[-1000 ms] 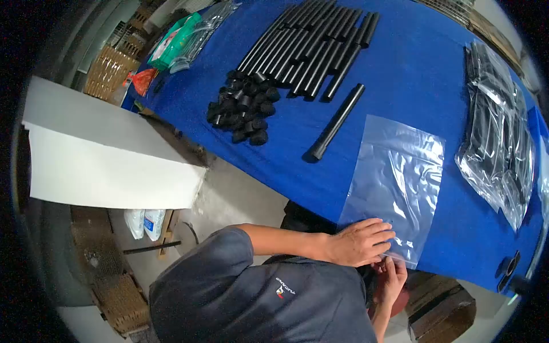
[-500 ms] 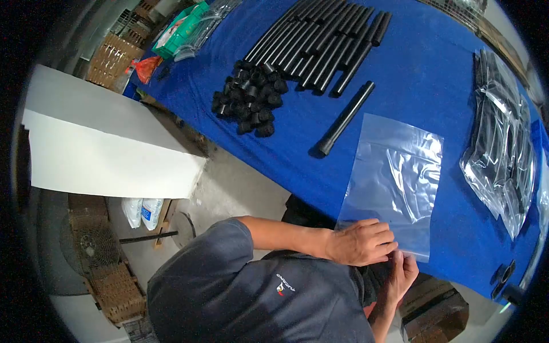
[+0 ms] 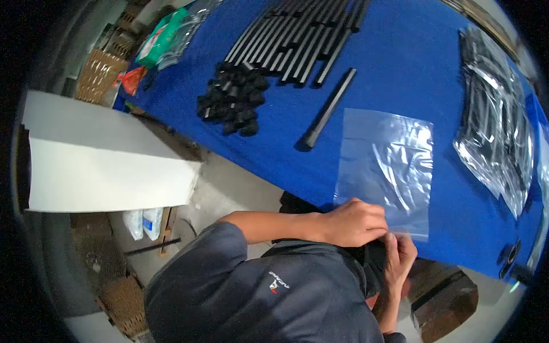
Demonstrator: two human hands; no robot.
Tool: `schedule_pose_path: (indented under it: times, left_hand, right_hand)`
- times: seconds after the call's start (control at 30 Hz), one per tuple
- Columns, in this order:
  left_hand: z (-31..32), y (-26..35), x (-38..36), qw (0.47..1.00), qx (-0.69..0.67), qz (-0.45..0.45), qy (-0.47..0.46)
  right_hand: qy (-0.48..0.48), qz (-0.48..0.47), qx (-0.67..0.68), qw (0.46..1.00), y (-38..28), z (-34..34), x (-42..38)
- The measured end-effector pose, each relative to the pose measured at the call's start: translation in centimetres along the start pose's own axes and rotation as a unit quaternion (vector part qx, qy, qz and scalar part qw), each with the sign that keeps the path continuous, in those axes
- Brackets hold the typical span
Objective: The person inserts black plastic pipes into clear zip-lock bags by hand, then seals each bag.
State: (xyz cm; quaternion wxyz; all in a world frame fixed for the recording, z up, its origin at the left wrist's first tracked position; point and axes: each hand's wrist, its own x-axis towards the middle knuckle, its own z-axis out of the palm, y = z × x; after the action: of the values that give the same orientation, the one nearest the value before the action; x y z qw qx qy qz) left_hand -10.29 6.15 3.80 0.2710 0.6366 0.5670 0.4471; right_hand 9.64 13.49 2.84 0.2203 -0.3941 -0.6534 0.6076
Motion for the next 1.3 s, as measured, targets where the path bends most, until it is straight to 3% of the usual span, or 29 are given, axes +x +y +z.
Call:
schedule_pose_path:
  times: [0.07, 0.37, 0.5, 0.63, 0.67, 0.73, 0.8, 0.83, 0.93, 0.97, 1.1, 1.23, 1.3]
  left_hand:
    - [-0.2, 0.0, -0.3, 0.996, 0.063, 0.060, 0.008]
    - [0.2, 0.4, -0.7, 0.997, 0.015, 0.015, 0.074]
    - [0.2, 0.8, -0.5, 0.996, 0.007, 0.007, 0.091]
    - [-1.4, 0.4, 0.3, 0.992, 0.015, -0.030, 0.121]
    - [-2.2, 0.2, 0.6, 0.990, 0.025, -0.039, 0.134]
    - [-2.7, 0.7, 0.2, 0.988, 0.073, 0.022, 0.136]
    - [-2.1, 1.3, 0.2, 0.983, 0.112, 0.068, 0.132]
    - [-2.7, 0.8, 0.5, 0.978, 0.142, 0.084, 0.130]
    - [-3.9, -0.3, 2.0, 0.957, 0.193, 0.133, 0.168]
    - [-4.0, -0.7, 2.2, 0.947, 0.215, 0.134, 0.199]
    - [-4.0, -0.4, 2.2, 0.951, 0.214, 0.155, 0.158]
    - [-3.0, 0.4, 1.6, 0.952, 0.212, 0.201, 0.096]
    - [-2.6, 0.9, 1.3, 0.951, 0.207, 0.218, 0.077]
  right_hand:
    - [-0.007, -0.009, -0.021, 1.000, -0.5, 0.2, 0.2]
    - [0.006, -0.045, 0.015, 0.999, -1.2, 1.5, -0.1]
    - [0.021, -0.013, 0.053, 0.998, -0.9, 1.6, -0.3]
    - [-0.036, -0.041, 0.001, 0.998, -1.6, 0.9, -0.8]
    - [-0.014, -0.031, 0.015, 0.999, -1.6, 1.2, -0.7]
    - [0.042, -0.006, 0.034, 0.999, -2.0, 1.6, -0.9]
    - [-0.019, 0.047, -0.050, 0.997, -4.4, 1.5, -0.8]
    - [-0.077, -0.002, -0.113, 0.991, -1.9, 0.9, -0.7]
    - [-0.129, 0.042, -0.196, 0.971, -2.7, 1.3, -0.6]
    - [-0.124, 0.050, -0.199, 0.971, -3.1, 1.1, -0.8]
    - [0.014, -0.001, -0.263, 0.965, -3.8, -0.1, -2.1]
    - [0.152, -0.179, -0.378, 0.895, -6.9, -0.2, -0.8]
    - [0.127, -0.190, -0.442, 0.867, -6.4, -0.6, 0.4]
